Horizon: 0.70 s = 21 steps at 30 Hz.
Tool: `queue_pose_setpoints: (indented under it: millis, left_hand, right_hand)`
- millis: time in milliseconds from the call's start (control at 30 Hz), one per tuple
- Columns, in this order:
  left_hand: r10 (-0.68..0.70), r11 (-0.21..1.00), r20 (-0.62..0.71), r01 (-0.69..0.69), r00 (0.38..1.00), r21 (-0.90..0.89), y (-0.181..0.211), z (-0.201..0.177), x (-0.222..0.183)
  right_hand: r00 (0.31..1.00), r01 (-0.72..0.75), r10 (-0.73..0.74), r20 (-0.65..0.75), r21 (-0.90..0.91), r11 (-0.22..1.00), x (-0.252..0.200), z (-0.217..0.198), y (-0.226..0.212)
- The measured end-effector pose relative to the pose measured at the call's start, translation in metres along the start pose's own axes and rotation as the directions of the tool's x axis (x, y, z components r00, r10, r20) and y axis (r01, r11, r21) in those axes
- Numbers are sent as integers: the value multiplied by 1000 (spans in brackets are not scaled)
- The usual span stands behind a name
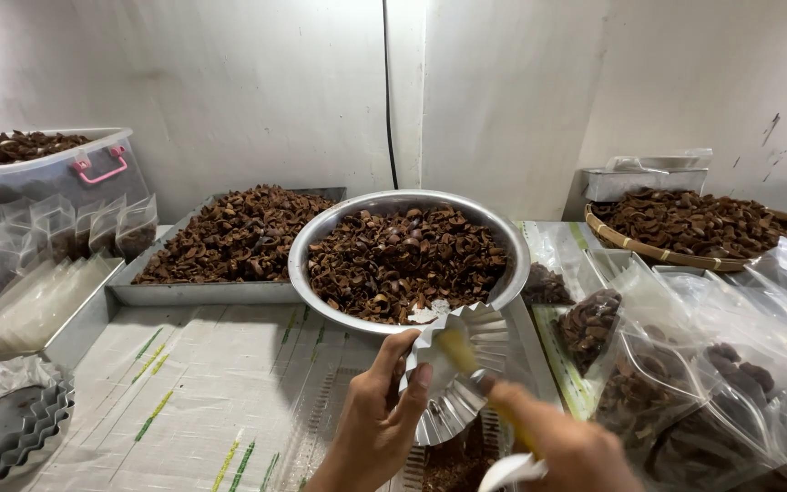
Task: The person scoops dried brown flakes from a large metal bowl into a small plastic bag using a white plastic spoon. After filling the bag, the person uses a small brush to sweep residual flakes from the work surface into a tray.
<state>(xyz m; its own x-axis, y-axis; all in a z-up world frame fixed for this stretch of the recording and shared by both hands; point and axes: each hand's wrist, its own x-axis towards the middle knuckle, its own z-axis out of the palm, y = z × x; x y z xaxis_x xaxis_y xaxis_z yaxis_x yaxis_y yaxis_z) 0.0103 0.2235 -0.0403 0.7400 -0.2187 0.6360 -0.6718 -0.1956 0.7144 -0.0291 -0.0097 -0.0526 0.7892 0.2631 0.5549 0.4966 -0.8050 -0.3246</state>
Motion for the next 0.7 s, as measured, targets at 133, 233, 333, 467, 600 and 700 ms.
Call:
queue_pose_setpoints:
  millis: [133,233,333,467,600,700]
  left_hand:
    - [-34,999,10,35,999,-40,2,-5,1]
    - [-78,996,14,78,997,-46,-1,-7,-1]
    - [-101,992,19,102,995,-75,2,-6,-1]
    - [-94,991,15,95,995,-99,6,-4,2]
    - [-71,996,-41,69,997,-53,10,-12,2]
    - [-32,997,-27,30,999,-64,10,-15,-1]
  right_hand:
    - [706,-648,581,405,40,760,16,-25,-69]
    - [759,-622,559,334,116,774,1,-32,-42]
    - [997,-18,18,69,7,1000,-2,-23,-8]
    - [913,401,-407,-26,-123,908,11,-12,-31]
    - [783,597,-621,33,-319,736,5,-15,-23]
    - [779,625,-590,211,-320,712,-3,-18,-1]
